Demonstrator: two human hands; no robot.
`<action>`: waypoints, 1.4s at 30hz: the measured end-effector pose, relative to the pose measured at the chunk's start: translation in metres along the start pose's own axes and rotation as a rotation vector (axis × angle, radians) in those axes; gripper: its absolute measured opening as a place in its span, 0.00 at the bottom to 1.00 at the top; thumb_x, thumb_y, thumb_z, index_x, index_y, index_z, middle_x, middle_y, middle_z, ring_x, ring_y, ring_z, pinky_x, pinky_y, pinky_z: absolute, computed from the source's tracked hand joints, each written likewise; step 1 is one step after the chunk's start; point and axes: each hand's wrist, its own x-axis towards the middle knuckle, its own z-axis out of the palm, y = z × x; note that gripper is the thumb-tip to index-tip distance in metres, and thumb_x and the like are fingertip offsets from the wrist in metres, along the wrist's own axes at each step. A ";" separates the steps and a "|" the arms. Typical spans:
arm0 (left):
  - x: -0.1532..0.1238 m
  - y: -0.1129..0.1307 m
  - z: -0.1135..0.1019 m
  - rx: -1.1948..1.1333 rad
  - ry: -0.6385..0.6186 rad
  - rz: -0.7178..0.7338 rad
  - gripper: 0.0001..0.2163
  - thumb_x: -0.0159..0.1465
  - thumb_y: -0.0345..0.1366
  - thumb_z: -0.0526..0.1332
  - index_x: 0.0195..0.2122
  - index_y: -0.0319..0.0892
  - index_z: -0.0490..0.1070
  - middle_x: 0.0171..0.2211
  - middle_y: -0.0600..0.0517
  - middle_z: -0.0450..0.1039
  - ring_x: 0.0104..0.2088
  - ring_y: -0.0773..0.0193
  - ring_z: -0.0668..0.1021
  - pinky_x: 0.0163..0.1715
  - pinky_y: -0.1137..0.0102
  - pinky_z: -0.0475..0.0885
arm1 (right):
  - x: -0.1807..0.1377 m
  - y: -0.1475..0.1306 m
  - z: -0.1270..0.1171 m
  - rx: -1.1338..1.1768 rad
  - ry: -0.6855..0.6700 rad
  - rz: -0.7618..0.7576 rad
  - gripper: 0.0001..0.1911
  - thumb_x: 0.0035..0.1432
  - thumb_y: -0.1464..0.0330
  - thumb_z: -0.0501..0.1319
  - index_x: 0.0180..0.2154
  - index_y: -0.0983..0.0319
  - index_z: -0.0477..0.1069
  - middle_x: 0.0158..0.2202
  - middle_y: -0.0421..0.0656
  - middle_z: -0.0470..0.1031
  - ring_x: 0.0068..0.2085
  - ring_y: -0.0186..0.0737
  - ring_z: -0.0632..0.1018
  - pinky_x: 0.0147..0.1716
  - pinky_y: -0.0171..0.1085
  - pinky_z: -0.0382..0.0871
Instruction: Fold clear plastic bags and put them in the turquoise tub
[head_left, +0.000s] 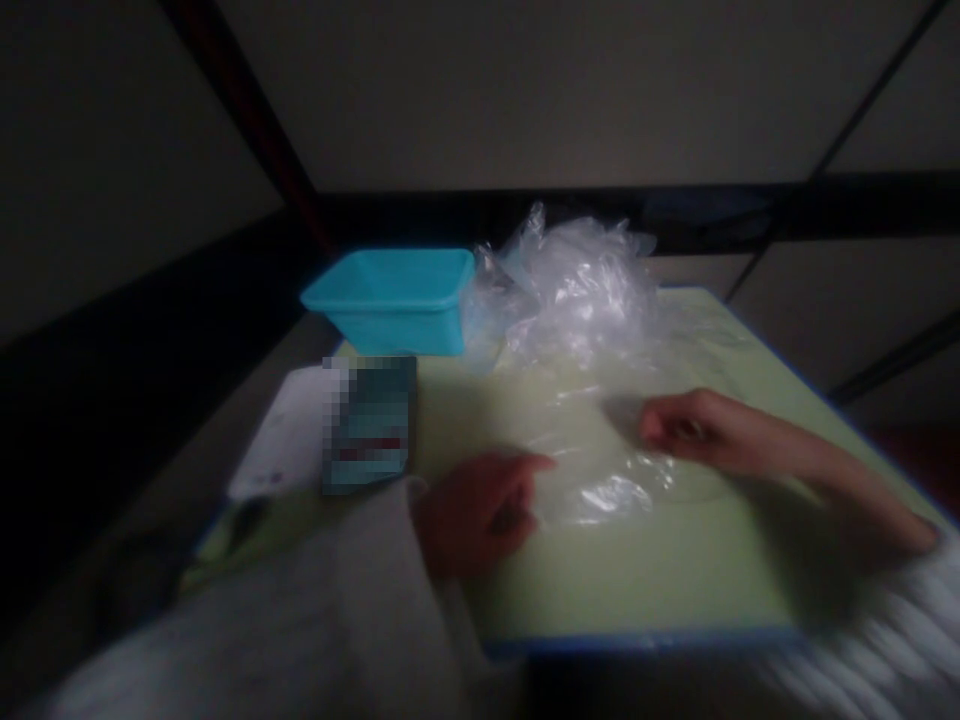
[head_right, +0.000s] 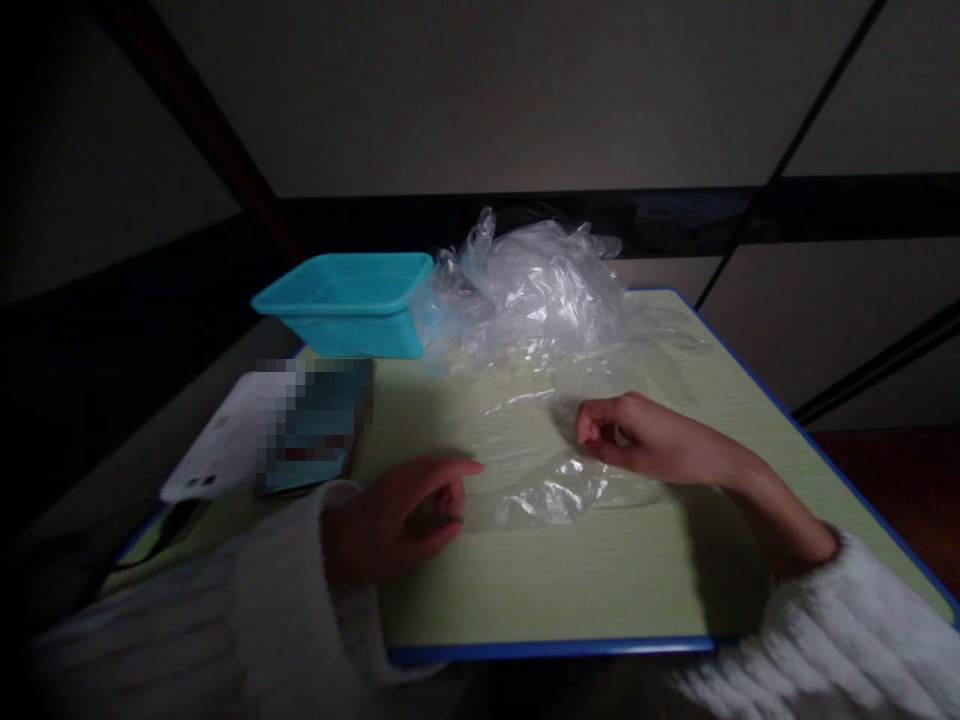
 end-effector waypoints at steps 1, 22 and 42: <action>0.000 0.001 0.000 0.004 0.043 -0.006 0.19 0.59 0.33 0.54 0.52 0.41 0.61 0.34 0.51 0.70 0.34 0.63 0.73 0.38 0.66 0.71 | 0.001 -0.002 0.000 -0.011 0.084 0.013 0.05 0.58 0.69 0.56 0.30 0.62 0.67 0.26 0.39 0.70 0.26 0.33 0.69 0.24 0.32 0.61; 0.007 0.021 -0.004 0.048 -0.355 0.330 0.30 0.68 0.51 0.45 0.62 0.32 0.55 0.63 0.38 0.54 0.63 0.49 0.59 0.61 0.58 0.56 | 0.021 0.003 0.041 0.656 -0.340 0.017 0.12 0.55 0.63 0.64 0.30 0.64 0.67 0.24 0.36 0.70 0.25 0.29 0.73 0.25 0.29 0.68; 0.007 0.017 -0.003 0.118 -0.301 0.384 0.32 0.66 0.56 0.43 0.62 0.36 0.54 0.64 0.40 0.50 0.65 0.50 0.54 0.62 0.56 0.54 | 0.011 0.020 0.011 0.572 -0.129 0.077 0.14 0.52 0.60 0.66 0.27 0.63 0.67 0.21 0.37 0.73 0.21 0.30 0.75 0.22 0.30 0.70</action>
